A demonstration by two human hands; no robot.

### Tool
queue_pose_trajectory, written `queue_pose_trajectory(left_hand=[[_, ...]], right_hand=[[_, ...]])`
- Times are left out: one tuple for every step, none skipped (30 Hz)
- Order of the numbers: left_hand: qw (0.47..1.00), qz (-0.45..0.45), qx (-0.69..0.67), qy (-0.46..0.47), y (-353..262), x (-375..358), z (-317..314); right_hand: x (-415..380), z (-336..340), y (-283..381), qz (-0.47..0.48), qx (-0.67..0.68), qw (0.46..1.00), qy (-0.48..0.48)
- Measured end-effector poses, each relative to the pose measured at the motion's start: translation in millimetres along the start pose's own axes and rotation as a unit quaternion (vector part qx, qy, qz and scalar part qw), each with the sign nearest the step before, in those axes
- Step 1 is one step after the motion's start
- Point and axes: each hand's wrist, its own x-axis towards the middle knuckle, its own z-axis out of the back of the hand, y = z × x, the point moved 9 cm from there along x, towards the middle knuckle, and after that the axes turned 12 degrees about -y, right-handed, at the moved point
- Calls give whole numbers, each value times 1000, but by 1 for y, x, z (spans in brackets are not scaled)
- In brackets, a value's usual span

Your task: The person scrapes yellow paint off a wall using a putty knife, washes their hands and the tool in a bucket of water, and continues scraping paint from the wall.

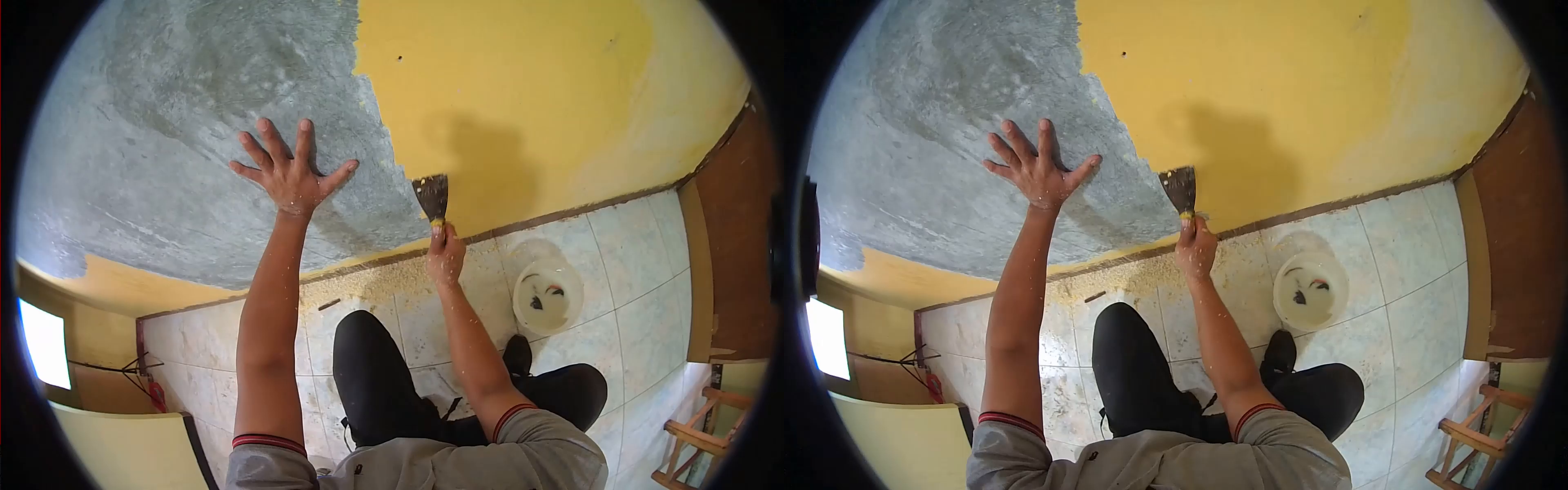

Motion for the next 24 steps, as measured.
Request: queue_pose_trajectory(left_hand=[[1000, 6, 3, -2, 1, -1, 2], [1000, 2, 2, 0, 1, -1, 1], [1000, -2, 3, 3, 2, 1, 1], [1000, 3, 10, 2, 4, 1, 2], [1000, 2, 8, 0, 4, 0, 1], [1000, 1, 4, 0, 4, -1, 0], [1000, 9, 6, 4, 6, -3, -1], [1000, 9, 2, -7, 6, -2, -1], [1000, 10, -3, -17, 5, -3, 1], [1000, 15, -3, -17, 4, -6, 4], [1000, 13, -7, -18, 3, -5, 4], [1000, 8, -8, -20, 6, -1, 3], [1000, 5, -3, -24, 9, 2, 1], [1000, 6, -6, -27, 8, 2, 2], [1000, 9, -11, -28, 6, -2, 4], [1000, 13, -14, -19, 5, -7, 5], [1000, 14, -16, -21, 5, -8, 6], [999, 17, -12, -35, 6, -3, 4], [999, 20, -13, -40, 6, -1, 3], [999, 20, -17, -32, 4, -2, 5], [999, 17, -18, -29, 7, -2, 5], [999, 13, -12, -37, 7, -1, 6], [999, 14, -17, -36, 5, -3, 6], [999, 16, -22, -37, 8, -3, 3]], right_hand=[[-11, 5, -6, -18, -33, 999, -6], [-13, 2, -15, -55, -39, 998, 16], [-6, 0, -5, -46, -37, 998, 19], [-3, 3, 5, -25, -32, 999, 8], [1, 7, 14, -3, -29, 1000, -3], [1, 6, 15, 2, -34, 999, 2], [-1, 8, 16, 5, -19, 1000, 5], [-2, 10, 16, 9, -4, 1000, 6], [-8, 12, 9, 11, -12, 1000, 9], [-18, 9, -8, -23, -38, 999, 24], [-23, 3, -22, -54, -60, 996, 37], [-22, 3, -24, -59, -42, 997, 18], [-11, 0, -7, -55, -37, 998, 19], [2, 3, 16, -2, -28, 1000, -7], [15, 8, 40, 51, -22, 998, -33], [22, 4, 41, 26, -7, 1000, -4], [10, 7, 31, 17, -15, 1000, -5], [5, 4, 27, 39, -19, 999, -26], [1, 2, 29, 66, -22, 997, -45], [-12, 1, 17, 17, -3, 1000, -24], [-19, 3, 12, 20, 0, 999, -25], [-18, 0, 5, 1, 14, 999, -29], [-15, -7, -3, -20, 28, 999, -31], [-2, -3, 25, 12, 25, 999, -26]])
